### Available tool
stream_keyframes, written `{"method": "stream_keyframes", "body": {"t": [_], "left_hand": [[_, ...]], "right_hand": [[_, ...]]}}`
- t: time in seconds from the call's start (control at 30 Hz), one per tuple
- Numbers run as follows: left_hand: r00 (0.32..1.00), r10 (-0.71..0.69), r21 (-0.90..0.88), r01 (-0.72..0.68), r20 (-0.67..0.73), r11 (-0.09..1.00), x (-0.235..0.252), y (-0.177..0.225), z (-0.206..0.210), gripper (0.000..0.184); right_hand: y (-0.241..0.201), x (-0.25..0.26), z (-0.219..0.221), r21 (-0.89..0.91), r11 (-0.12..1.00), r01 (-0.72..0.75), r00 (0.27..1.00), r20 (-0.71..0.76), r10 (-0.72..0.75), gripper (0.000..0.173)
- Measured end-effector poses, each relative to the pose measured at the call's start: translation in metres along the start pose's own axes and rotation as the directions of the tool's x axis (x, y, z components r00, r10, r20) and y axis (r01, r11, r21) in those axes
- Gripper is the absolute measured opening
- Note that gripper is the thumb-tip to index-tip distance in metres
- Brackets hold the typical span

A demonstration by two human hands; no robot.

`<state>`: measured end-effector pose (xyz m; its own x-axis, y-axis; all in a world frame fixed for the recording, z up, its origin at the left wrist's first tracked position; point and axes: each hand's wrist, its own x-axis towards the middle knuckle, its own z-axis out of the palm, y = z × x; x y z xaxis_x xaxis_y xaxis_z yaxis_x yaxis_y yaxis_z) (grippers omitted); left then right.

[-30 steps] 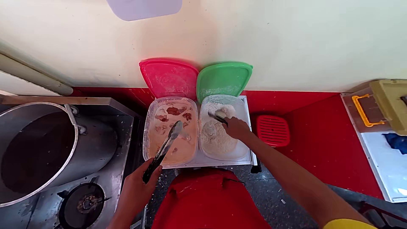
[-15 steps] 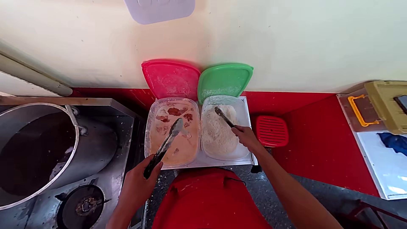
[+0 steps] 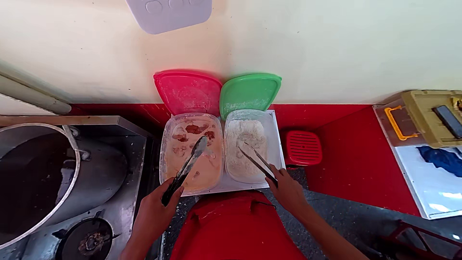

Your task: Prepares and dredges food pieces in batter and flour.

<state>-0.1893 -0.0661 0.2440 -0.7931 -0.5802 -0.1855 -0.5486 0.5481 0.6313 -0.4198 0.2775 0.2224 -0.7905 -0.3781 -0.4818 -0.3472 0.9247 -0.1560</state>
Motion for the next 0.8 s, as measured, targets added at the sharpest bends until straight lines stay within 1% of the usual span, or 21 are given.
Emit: {"method": "stream_keyframes", "body": {"t": [0.03, 0.07, 0.13, 0.17, 0.23, 0.33, 0.43, 0.53, 0.57, 0.6, 0.63, 0.7, 0.8], "left_hand": [[1.0, 0.0, -0.005, 0.0, -0.01, 1.0, -0.001, -0.001, 0.0, 0.05], [1.0, -0.002, -0.011, 0.002, -0.016, 1.0, -0.003, -0.001, 0.001, 0.049], [1.0, -0.001, -0.017, 0.001, -0.018, 1.0, -0.004, -0.001, 0.002, 0.048], [1.0, -0.001, -0.018, 0.001, -0.02, 1.0, -0.004, -0.002, 0.002, 0.048], [1.0, -0.01, -0.017, 0.009, -0.017, 1.0, -0.005, -0.001, 0.002, 0.048], [1.0, -0.028, -0.014, 0.028, -0.006, 1.0, -0.007, 0.001, -0.001, 0.048], [0.999, -0.036, -0.005, 0.036, 0.006, 0.999, -0.008, 0.002, -0.003, 0.048], [0.999, -0.043, -0.002, 0.043, 0.0, 0.999, -0.012, 0.002, -0.002, 0.049], [0.999, -0.049, 0.002, 0.049, -0.004, 0.999, -0.013, 0.003, -0.002, 0.049], [0.999, -0.052, 0.002, 0.052, -0.012, 0.999, -0.015, 0.004, -0.002, 0.05], [0.998, -0.055, -0.003, 0.055, -0.018, 0.998, -0.018, 0.003, -0.002, 0.05], [0.998, -0.062, -0.02, 0.062, -0.026, 0.998, -0.022, 0.002, 0.0, 0.05], [0.997, -0.069, -0.041, 0.067, -0.039, 0.997, -0.026, 0.0, 0.004, 0.05]], "right_hand": [[0.01, -0.011, 0.0, -0.018, 1.0, 0.003, 1.0, 0.0, -0.003, 0.06], [0.02, -0.022, -0.001, -0.047, 0.999, -0.008, 0.999, 0.035, 0.01, 0.06], [0.035, -0.032, -0.007, -0.124, 0.991, -0.05, 0.986, 0.151, 0.068, 0.057], [0.038, -0.032, -0.011, -0.155, 0.987, -0.046, 0.983, 0.167, 0.072, 0.057], [0.036, -0.021, -0.023, -0.224, 0.975, 0.001, 0.99, 0.139, 0.03, 0.058], [0.019, 0.009, -0.036, -0.349, 0.925, 0.148, 0.986, 0.123, -0.111, 0.059], [-0.003, 0.041, -0.038, -0.479, 0.824, 0.303, 0.953, 0.128, -0.275, 0.061], [-0.02, 0.072, -0.031, -0.548, 0.706, 0.449, 0.877, 0.117, -0.466, 0.05], [-0.024, 0.081, -0.031, -0.559, 0.673, 0.485, 0.85, 0.119, -0.513, 0.046], [-0.03, 0.088, -0.036, -0.561, 0.659, 0.5, 0.839, 0.126, -0.53, 0.043], [-0.036, 0.093, -0.043, -0.545, 0.676, 0.495, 0.845, 0.123, -0.52, 0.044], [-0.046, 0.1, -0.064, -0.488, 0.766, 0.419, 0.9, 0.111, -0.421, 0.046], [-0.047, 0.11, -0.077, -0.356, 0.892, 0.279, 0.954, -0.008, -0.301, 0.044]]}}
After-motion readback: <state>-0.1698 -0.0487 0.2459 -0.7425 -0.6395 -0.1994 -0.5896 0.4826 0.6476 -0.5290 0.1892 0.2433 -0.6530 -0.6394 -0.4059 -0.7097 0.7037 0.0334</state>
